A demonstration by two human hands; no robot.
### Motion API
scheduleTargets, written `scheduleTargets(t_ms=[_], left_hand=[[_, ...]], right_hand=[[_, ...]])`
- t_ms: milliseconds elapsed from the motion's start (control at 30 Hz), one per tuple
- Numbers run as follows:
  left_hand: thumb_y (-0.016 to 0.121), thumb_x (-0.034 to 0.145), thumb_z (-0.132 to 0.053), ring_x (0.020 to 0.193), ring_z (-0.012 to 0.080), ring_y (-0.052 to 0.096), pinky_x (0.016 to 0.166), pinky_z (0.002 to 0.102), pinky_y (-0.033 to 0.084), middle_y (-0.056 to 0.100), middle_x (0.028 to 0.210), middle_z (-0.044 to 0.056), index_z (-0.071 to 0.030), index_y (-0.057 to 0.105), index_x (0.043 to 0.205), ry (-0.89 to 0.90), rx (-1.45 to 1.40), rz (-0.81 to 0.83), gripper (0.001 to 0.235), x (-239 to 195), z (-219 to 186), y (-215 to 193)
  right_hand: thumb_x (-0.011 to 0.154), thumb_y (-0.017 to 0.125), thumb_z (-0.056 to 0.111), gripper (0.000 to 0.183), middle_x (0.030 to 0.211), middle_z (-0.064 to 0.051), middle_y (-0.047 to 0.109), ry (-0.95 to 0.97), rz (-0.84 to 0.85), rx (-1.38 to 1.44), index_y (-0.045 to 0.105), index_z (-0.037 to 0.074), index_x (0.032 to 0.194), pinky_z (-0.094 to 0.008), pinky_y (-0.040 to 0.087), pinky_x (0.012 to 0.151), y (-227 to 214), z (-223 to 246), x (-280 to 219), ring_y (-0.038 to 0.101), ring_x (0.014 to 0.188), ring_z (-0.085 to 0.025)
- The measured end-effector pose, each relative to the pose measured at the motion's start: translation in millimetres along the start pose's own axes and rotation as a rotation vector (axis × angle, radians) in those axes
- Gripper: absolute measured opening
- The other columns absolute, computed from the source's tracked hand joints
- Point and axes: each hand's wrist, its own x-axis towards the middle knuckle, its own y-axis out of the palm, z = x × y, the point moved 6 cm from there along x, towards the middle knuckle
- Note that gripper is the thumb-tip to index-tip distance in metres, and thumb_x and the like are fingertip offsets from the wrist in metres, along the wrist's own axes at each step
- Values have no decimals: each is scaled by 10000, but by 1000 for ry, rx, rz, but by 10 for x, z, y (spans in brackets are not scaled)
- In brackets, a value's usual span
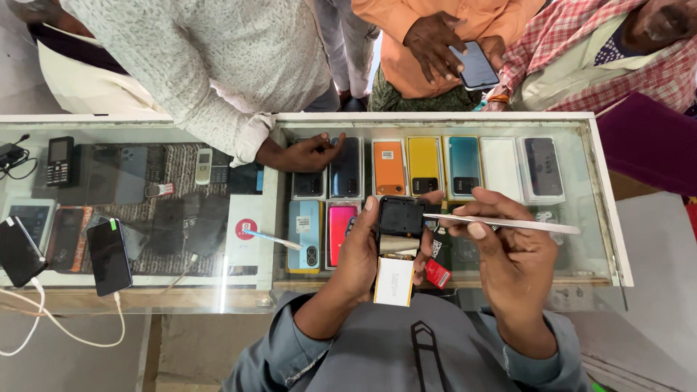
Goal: The person disassembles a mobile phone, removes the battery, and uses a screwdriver to adjust internal components. They then reassemble the phone and test the screen by pressing buttons.
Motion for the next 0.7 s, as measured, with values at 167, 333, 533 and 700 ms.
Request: scheduleTargets(t_ms=[167, 333, 533, 700], left_hand=[[250, 1073, -670, 671, 163, 645, 642, 318, 574, 673, 898, 82, 10, 424, 1588, 31, 153, -53, 871, -4, -33, -18], [268, 1078, -640, 680, 165, 641, 640, 322, 575, 677, 888, 97, 48, 471, 1537, 52, 242, -109, 851, 3, -58, -38], [266, 1079, -640, 653, 169, 634, 631, 314, 566, 673, 864, 101, 84, 482, 1511, 90, 349, -101, 870, -1, -107, -10], [259, 1084, -643, 651, 165, 628, 633, 308, 563, 667, 868, 98, 94, 485, 1510, 120, 419, -102, 880, -6, -127, 14]], right_hand=[[1040, 586, -30, 377, 1193, -201, 679, -117, 32, -126, 503, -78, 1405, -372, 623, 991, 11, 100, -61, 716, 1116, -256], [1053, 552, -68, 250, 1221, -216, 662, -201, 98, -220, 542, -63, 1302, -381, 608, 1043, 66, 120, -100, 709, 1166, -275], [1010, 582, -98, 167, 1168, -189, 674, -302, 144, -484, 627, -20, 1150, -345, 631, 965, 119, 281, -91, 730, 1105, -266], [980, 618, -93, 158, 1145, -177, 690, -329, 161, -560, 637, -18, 1118, -320, 650, 916, 166, 352, -65, 739, 1079, -253]])
